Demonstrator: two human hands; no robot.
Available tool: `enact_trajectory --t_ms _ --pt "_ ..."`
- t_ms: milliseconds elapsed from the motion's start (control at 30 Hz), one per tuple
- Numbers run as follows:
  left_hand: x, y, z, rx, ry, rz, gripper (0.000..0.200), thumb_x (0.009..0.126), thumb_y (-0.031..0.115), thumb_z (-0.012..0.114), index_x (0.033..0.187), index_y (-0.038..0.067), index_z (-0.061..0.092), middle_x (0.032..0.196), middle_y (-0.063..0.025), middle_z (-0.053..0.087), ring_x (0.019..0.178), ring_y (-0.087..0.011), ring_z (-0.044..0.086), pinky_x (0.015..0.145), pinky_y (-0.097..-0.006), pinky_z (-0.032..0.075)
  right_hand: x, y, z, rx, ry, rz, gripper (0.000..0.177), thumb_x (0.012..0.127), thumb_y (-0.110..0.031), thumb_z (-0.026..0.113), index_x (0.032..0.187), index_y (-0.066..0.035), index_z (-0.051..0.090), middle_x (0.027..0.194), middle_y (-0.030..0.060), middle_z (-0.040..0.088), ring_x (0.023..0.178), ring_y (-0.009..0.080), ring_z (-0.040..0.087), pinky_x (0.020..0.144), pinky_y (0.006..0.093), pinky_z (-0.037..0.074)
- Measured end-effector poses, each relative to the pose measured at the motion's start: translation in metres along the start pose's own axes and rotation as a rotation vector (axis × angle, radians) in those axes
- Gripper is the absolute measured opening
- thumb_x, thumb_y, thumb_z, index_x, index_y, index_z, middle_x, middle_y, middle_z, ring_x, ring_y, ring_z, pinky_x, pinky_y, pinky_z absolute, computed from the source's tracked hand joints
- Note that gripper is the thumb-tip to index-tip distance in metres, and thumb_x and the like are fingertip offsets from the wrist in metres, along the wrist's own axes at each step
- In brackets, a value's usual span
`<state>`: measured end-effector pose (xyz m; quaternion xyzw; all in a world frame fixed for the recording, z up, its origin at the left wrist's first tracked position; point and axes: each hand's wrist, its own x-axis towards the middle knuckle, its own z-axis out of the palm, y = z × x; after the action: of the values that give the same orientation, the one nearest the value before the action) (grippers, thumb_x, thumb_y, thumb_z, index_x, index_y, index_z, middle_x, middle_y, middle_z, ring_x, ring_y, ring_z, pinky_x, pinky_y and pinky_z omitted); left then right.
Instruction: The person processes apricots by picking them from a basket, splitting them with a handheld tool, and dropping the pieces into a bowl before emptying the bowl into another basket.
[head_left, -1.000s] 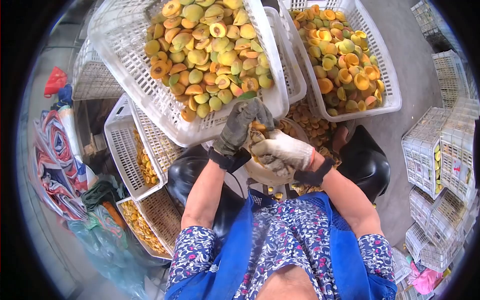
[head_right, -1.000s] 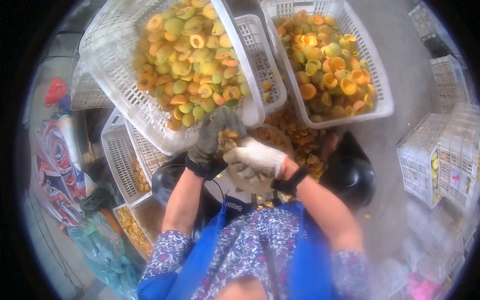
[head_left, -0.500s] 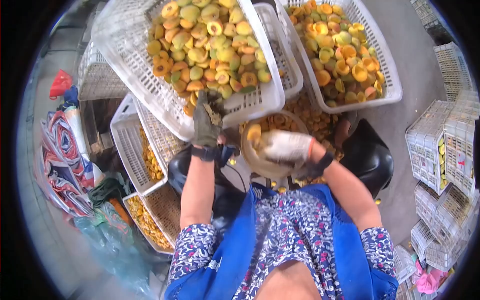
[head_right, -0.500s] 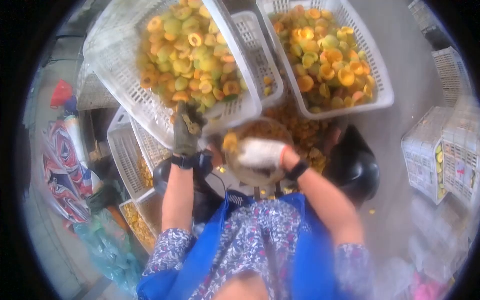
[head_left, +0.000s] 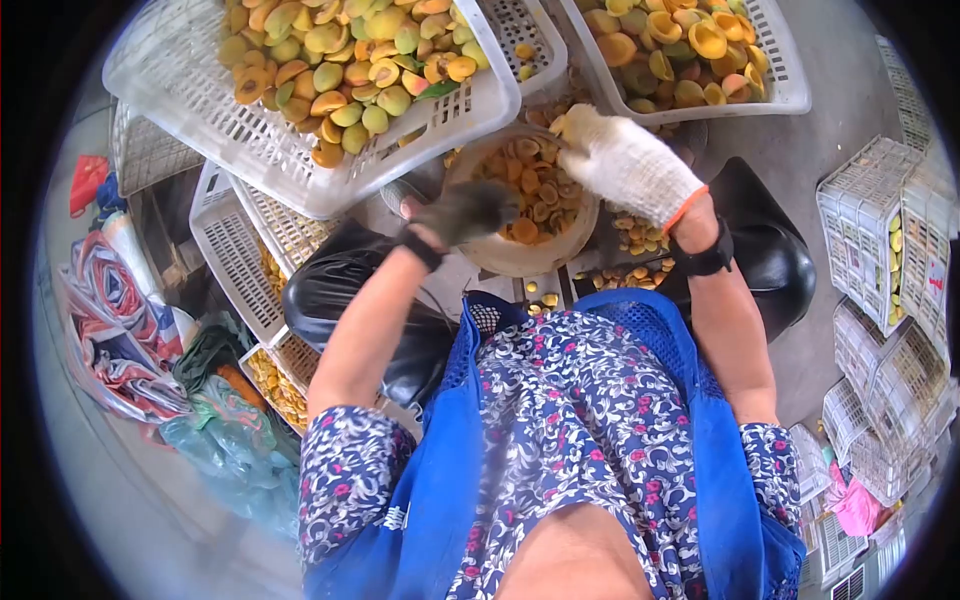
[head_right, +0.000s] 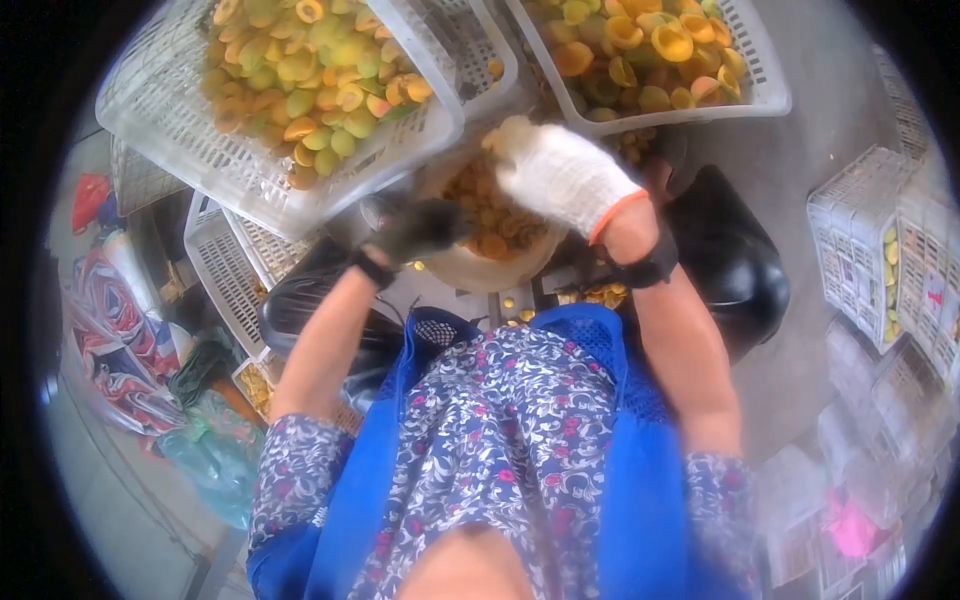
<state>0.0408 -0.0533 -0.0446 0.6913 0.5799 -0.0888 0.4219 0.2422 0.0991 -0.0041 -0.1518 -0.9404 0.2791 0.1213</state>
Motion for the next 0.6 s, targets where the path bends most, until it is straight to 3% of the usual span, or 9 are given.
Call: enact_trajectory --t_ms 67,167,300,400,433,467,533,567,600 --pt "0.048 -0.040 0.092 0.009 0.244 0.173 0.025 0.087 0.024 0.051 0.094 0.007 0.068 0.089 -0.0160 0.068 0.083 -0.0327 0.067 0.076 -0.0442 0.051 0.001 0.005 -0.016 -0.023 0.002 -0.070 0.019 0.082 -0.013 0.060 0.097 -0.002 0.060 0.086 0.0182 0.062 0.083 0.0346 0.063 0.074 0.0429 0.052" --pt "0.087 -0.026 0.139 0.139 0.252 -0.098 0.024 0.086 0.022 0.049 0.090 0.010 0.069 0.086 -0.0141 0.070 0.078 -0.0323 0.068 0.071 -0.0452 0.053 0.000 0.004 -0.028 -0.298 0.017 -0.091 0.016 0.079 -0.008 0.062 0.095 -0.003 0.061 0.110 0.0157 0.059 0.095 0.0338 0.060 0.075 0.0406 0.052" --pt "0.085 -0.010 0.160 0.096 0.266 -0.254 0.026 0.087 0.022 0.048 0.092 0.010 0.070 0.089 -0.0143 0.070 0.079 -0.0314 0.068 0.069 -0.0454 0.054 0.002 -0.003 -0.034 -0.076 -0.014 0.069 0.014 0.083 -0.010 0.061 0.095 -0.001 0.061 0.105 0.0153 0.060 0.091 0.0338 0.061 0.076 0.0401 0.052" --pt "0.070 -0.019 0.159 0.172 0.126 -0.177 0.024 0.085 0.021 0.052 0.099 0.009 0.068 0.091 -0.0149 0.070 0.080 -0.0319 0.069 0.069 -0.0460 0.053 -0.001 0.004 -0.037 -0.287 0.097 -0.111 0.017 0.083 -0.011 0.063 0.096 -0.001 0.060 0.099 0.0156 0.061 0.088 0.0339 0.061 0.076 0.0400 0.052" --pt "0.067 -0.020 0.150 0.184 0.145 -0.189 0.024 0.085 0.021 0.052 0.099 0.009 0.068 0.091 -0.0149 0.070 0.080 -0.0319 0.069 0.069 -0.0460 0.053 0.005 0.011 -0.037 -0.272 0.227 -0.183 0.018 0.085 -0.017 0.066 0.097 -0.005 0.061 0.085 0.0112 0.063 0.072 0.0250 0.064 0.062 0.0361 0.052" --pt "0.063 -0.023 0.141 0.105 0.137 -0.183 0.024 0.084 0.020 0.056 0.101 0.008 0.067 0.089 -0.0153 0.070 0.079 -0.0321 0.068 0.069 -0.0459 0.053 0.006 0.014 -0.039 -0.278 0.243 -0.206 0.018 0.085 -0.017 0.066 0.097 -0.005 0.061 0.085 0.0112 0.063 0.072 0.0250 0.064 0.062 0.0361 0.052" --pt "0.048 -0.021 0.103 0.029 0.152 -0.191 0.026 0.082 0.019 0.059 0.104 0.007 0.067 0.088 -0.0156 0.069 0.077 -0.0323 0.068 0.069 -0.0459 0.053 0.005 0.005 -0.046 0.492 0.376 0.410 0.019 0.090 -0.025 0.065 0.098 -0.009 0.059 0.066 0.0036 0.058 0.050 0.0145 0.057 0.045 0.0286 0.045" --pt "0.035 -0.015 0.072 -0.164 0.273 -0.114 0.026 0.083 0.019 0.062 0.106 0.006 0.066 0.088 -0.0143 0.070 0.076 -0.0282 0.068 0.068 -0.0426 0.053 0.019 -0.024 -0.078 1.002 0.482 0.797 0.019 0.094 -0.029 0.060 0.097 -0.010 0.057 0.057 -0.0009 0.051 0.039 0.0089 0.048 0.035 0.0237 0.036" --pt "0.020 -0.004 0.035 -0.353 0.392 -0.028 0.027 0.084 0.019 0.064 0.107 0.006 0.065 0.088 -0.0130 0.070 0.075 -0.0242 0.068 0.067 -0.0392 0.053 0.019 -0.022 -0.080 1.100 0.627 0.770 0.018 0.094 -0.027 0.058 0.095 -0.010 0.055 0.055 0.0004 0.050 0.036 0.0109 0.046 0.032 0.0240 0.034"
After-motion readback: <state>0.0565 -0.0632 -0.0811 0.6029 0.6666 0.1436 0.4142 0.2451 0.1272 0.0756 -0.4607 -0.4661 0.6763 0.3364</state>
